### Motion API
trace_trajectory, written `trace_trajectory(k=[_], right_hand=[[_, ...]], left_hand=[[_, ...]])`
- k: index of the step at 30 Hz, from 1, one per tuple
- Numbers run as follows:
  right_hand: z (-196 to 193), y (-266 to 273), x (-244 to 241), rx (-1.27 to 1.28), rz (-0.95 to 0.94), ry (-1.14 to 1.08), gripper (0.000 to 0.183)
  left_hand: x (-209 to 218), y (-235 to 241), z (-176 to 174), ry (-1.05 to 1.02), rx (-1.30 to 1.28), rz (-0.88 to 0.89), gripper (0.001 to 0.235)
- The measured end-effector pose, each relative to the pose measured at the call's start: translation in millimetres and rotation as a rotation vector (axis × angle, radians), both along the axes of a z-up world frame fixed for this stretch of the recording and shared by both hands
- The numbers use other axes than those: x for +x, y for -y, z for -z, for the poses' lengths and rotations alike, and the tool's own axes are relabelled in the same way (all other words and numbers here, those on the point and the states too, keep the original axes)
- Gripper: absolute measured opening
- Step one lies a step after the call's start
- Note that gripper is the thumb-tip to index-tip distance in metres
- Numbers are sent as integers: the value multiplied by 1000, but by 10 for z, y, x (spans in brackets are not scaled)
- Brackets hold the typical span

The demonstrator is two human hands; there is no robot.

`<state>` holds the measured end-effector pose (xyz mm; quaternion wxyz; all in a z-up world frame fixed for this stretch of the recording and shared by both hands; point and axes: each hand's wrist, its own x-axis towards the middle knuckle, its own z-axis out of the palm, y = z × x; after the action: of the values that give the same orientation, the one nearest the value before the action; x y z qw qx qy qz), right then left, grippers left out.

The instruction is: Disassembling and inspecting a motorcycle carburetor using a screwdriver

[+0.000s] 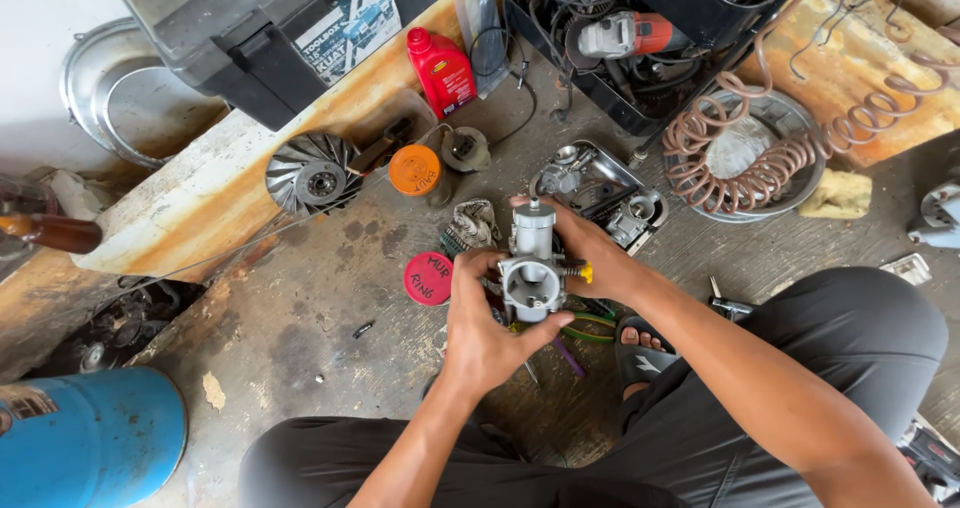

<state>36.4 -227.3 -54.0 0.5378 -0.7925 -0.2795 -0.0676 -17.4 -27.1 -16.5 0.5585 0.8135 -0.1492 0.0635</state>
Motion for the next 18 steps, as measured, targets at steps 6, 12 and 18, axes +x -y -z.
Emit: trace_trajectory(k=[6, 12, 18], right_hand=[[11, -59, -19, 62, -43, -18, 68], [74, -56, 9, 115, -104, -17, 65], [99, -59, 37, 182, -155, -38, 58]], left_hand=[[-32, 55, 67, 4, 38, -17, 91], [-49, 73, 76, 26, 36, -30, 91], [-54, 59, 27, 49, 49, -27, 90]])
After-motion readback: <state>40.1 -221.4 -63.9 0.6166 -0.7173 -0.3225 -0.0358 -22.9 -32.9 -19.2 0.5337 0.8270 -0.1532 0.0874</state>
